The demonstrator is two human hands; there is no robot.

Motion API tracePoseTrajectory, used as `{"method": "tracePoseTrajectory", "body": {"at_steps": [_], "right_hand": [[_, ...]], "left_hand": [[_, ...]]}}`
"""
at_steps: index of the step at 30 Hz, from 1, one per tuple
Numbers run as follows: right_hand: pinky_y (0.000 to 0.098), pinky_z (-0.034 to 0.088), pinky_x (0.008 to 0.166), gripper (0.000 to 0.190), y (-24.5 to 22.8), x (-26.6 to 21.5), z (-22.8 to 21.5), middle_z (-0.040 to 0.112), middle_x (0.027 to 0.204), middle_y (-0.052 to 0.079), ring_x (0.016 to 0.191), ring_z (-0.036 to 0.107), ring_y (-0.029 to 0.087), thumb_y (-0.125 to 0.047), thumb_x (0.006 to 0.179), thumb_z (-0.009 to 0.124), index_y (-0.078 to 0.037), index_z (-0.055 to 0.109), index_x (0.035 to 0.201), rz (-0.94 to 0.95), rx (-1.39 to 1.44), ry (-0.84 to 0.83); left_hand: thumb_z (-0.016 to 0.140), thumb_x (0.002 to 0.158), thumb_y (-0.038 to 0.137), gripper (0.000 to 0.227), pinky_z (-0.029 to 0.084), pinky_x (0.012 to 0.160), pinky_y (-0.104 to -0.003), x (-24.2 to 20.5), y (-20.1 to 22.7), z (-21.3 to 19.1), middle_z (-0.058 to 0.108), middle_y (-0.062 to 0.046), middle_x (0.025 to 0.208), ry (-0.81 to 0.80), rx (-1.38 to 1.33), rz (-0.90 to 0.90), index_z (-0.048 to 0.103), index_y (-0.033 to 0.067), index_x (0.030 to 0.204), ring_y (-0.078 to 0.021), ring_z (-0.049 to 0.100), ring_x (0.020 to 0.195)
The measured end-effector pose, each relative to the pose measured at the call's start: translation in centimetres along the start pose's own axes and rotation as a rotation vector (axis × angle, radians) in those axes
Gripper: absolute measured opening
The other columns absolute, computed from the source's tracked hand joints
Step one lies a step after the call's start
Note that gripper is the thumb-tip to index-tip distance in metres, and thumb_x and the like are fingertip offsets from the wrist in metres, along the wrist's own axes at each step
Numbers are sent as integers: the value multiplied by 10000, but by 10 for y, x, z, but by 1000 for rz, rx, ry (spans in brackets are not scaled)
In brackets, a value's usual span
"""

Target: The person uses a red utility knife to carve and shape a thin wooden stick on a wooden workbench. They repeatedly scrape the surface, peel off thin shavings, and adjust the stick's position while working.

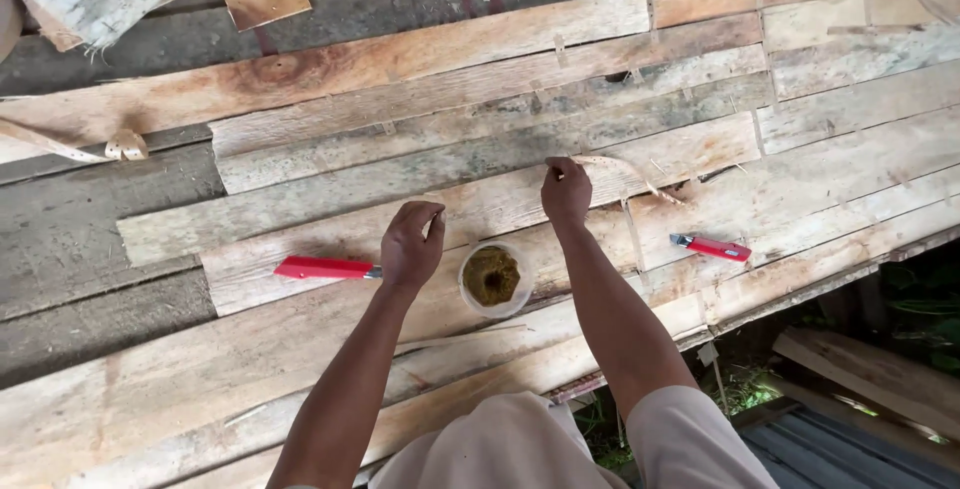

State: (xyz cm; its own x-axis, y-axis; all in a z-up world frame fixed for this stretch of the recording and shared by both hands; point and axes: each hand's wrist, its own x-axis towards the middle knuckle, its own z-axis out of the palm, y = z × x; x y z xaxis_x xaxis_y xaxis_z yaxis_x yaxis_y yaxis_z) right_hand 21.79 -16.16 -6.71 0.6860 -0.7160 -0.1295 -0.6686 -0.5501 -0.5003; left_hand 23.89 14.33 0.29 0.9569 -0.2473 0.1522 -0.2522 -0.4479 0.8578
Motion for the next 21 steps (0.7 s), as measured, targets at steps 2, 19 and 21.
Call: {"method": "tracePoseTrajectory", "body": {"at_steps": [2, 19, 21], "right_hand": [[405, 594, 859, 234, -23, -25, -32, 720, 1037, 26, 951, 727, 223, -196, 975, 653, -250, 767, 1172, 71, 220, -57], [410, 575, 822, 295, 14, -207, -116, 747, 959, 71, 956, 737, 271, -395, 961, 737, -159, 795, 1128, -110, 111, -441], [354, 470, 873, 155, 30, -233, -116, 655, 866, -17, 1000, 665, 210, -316, 879, 834, -179, 767, 849, -557, 109, -153]], "left_hand": [[720, 942, 122, 154, 623, 777, -388, -10, 4, 10, 741, -1, 1009, -11, 1, -17, 781, 181, 1070, -235, 756, 927], [748, 974, 120, 66, 649, 778, -405, -119, 105, 36, 691, -22, 932, -148, -37, 272, 738, 141, 1035, -273, 740, 926], [768, 963, 183, 43, 636, 655, -378, -150, 85, 42, 677, -8, 876, -152, -111, 58, 735, 157, 967, -257, 744, 844]]}}
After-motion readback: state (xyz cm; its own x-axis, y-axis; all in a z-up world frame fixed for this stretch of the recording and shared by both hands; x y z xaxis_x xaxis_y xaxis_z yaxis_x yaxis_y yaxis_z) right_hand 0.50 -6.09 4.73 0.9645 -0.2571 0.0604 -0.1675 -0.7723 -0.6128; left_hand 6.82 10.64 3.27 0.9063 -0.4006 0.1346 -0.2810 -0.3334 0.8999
